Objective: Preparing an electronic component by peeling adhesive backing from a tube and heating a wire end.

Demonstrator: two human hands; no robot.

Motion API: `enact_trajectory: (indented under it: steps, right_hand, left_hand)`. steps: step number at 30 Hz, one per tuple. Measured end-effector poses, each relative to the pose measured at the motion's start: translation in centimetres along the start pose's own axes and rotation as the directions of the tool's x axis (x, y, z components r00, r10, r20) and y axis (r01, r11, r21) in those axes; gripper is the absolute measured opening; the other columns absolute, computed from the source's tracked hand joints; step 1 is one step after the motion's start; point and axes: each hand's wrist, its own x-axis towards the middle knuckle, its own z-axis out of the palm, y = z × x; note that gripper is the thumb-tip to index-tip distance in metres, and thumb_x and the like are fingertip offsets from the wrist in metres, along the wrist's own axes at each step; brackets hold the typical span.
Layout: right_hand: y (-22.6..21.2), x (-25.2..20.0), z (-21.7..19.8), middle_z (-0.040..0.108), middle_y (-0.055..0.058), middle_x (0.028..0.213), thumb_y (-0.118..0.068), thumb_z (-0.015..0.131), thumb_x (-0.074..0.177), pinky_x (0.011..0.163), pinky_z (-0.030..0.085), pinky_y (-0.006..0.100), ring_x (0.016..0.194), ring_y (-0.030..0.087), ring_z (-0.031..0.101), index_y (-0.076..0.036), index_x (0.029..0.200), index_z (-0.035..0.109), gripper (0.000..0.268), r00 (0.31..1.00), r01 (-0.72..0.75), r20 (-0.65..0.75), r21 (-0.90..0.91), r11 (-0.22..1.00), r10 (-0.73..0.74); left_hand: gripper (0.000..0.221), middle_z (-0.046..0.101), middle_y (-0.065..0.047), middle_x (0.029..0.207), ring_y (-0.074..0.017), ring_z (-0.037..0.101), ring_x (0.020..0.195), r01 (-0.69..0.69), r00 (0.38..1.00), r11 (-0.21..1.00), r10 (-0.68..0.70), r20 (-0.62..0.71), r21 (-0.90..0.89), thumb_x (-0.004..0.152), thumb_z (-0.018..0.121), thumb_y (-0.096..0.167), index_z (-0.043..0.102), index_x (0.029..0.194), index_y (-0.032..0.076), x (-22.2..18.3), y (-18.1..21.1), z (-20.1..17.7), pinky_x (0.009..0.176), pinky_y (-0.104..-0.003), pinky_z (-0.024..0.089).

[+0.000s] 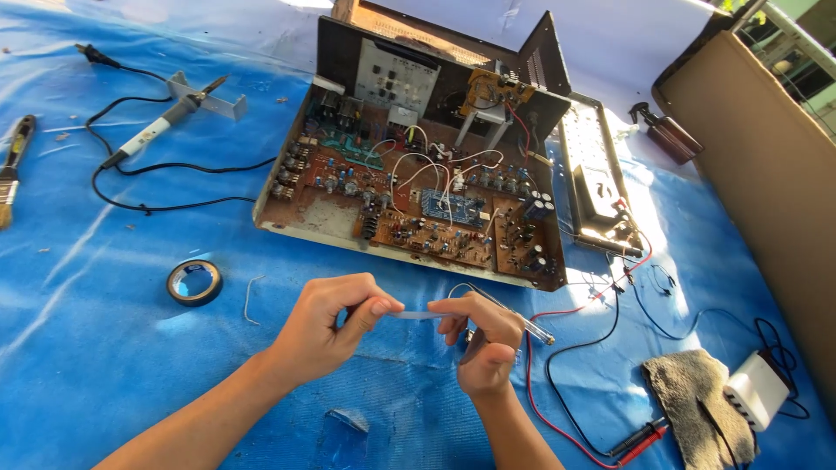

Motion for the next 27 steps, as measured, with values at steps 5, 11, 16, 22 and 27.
enact_trajectory:
  steps: [5, 11, 16, 22, 27]
  right_hand:
    - [-0.4, 0.1, 0.0, 0.06, 0.003, 0.056, -0.081, 0.016, 0.104, 0.044, 0.045, 0.022, 0.044, 0.011, 0.054, -0.006, 0.08, 0.075, 0.098, 1.0, -0.006, 0.02, -0.04, 0.999, 0.007]
    - [-0.6, 0.1, 0.2, 0.059, 0.005, 0.057, -0.068, 0.019, 0.109, 0.043, 0.043, 0.021, 0.044, 0.012, 0.055, -0.007, 0.075, 0.073, 0.089, 0.998, 0.04, 0.045, -0.086, 0.995, -0.036]
    - [-0.9, 0.1, 0.5, 0.053, 0.001, 0.05, -0.053, 0.022, 0.113, 0.045, 0.038, 0.022, 0.043, 0.01, 0.052, -0.008, 0.074, 0.073, 0.078, 0.996, 0.081, 0.051, -0.111, 0.99, -0.076]
    - [-0.8, 0.1, 0.8, 0.055, -0.001, 0.051, -0.043, 0.028, 0.114, 0.047, 0.038, 0.025, 0.043, 0.01, 0.051, -0.008, 0.074, 0.074, 0.07, 0.988, 0.137, 0.074, -0.062, 0.989, -0.132]
    - [-0.5, -0.3, 1.0, 0.049, -0.002, 0.048, -0.049, 0.028, 0.114, 0.046, 0.035, 0.026, 0.041, 0.01, 0.044, -0.009, 0.071, 0.073, 0.074, 0.984, 0.16, 0.083, -0.055, 0.986, -0.155]
  left_hand:
    - [0.038, 0.059, 0.001, 0.062, -0.0097, 0.055, 0.051, -0.019, 0.999, 1.0, 0.02, -0.026, 0.02, 0.106, 0.048, 0.026, 0.077, 0.091, 0.008, -0.3, -0.5, 0.4, 0.048, -0.025, 0.046]
    - [0.041, 0.061, 0.001, 0.06, -0.0101, 0.051, 0.048, 0.004, 0.998, 0.995, 0.002, -0.055, 0.104, 0.106, 0.046, 0.025, 0.074, 0.081, 0.008, -0.5, -0.4, 0.9, 0.045, -0.026, 0.041]
    - [0.046, 0.06, 0.001, 0.059, -0.0108, 0.053, 0.048, -0.021, 0.995, 0.99, 0.034, -0.093, 0.138, 0.107, 0.044, 0.025, 0.069, 0.073, 0.007, -0.5, -0.4, 1.1, 0.043, -0.025, 0.04]
    - [0.049, 0.05, 0.002, 0.054, -0.0108, 0.046, 0.046, -0.009, 0.995, 0.989, 0.023, -0.097, 0.148, 0.108, 0.042, 0.023, 0.064, 0.066, 0.008, -0.4, -0.2, 1.1, 0.043, -0.027, 0.036]
    - [0.05, 0.053, 0.001, 0.053, -0.0111, 0.05, 0.046, -0.013, 0.995, 0.991, 0.026, -0.093, 0.131, 0.108, 0.042, 0.02, 0.059, 0.062, 0.008, -0.3, 0.1, 1.2, 0.043, -0.026, 0.038]
